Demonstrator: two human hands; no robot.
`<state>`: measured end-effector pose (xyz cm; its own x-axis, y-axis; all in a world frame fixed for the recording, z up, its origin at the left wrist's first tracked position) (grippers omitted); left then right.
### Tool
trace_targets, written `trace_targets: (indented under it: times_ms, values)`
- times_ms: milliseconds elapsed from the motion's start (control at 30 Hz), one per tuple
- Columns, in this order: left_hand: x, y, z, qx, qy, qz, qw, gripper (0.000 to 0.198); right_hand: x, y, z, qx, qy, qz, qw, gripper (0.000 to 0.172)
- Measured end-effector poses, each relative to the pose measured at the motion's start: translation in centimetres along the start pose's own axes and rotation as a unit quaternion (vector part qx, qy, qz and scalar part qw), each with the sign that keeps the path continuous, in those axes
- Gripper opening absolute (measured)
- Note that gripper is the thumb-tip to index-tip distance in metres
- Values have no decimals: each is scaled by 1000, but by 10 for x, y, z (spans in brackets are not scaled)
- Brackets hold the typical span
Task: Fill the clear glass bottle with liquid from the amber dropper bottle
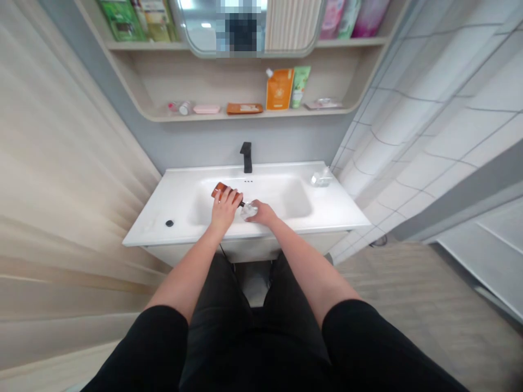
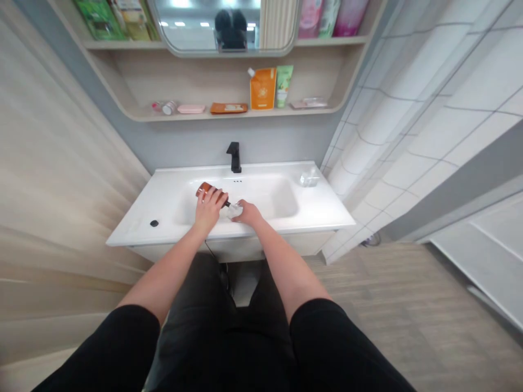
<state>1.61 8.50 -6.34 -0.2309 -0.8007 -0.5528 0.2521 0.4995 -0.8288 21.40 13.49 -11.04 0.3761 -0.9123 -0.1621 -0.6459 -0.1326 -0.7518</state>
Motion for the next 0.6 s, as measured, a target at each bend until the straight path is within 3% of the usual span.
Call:
trace_targets:
  times_ms: [600]
  values:
    - [1,2,0,31,-4,-1,1000,60,6,-7,-9,12,-9,-5,1000,69]
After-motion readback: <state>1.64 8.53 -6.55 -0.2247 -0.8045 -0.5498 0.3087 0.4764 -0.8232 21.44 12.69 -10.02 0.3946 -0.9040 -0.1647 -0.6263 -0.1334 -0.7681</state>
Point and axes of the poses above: each hand's wrist, its own x-axis away from the middle knuckle, its own y-axis out of the palm, z = x × y, the point moved 4 cm from there along -x, towards the middle knuckle, and after that the axes turned 7 degrees about -y, right-handed, at the moved point
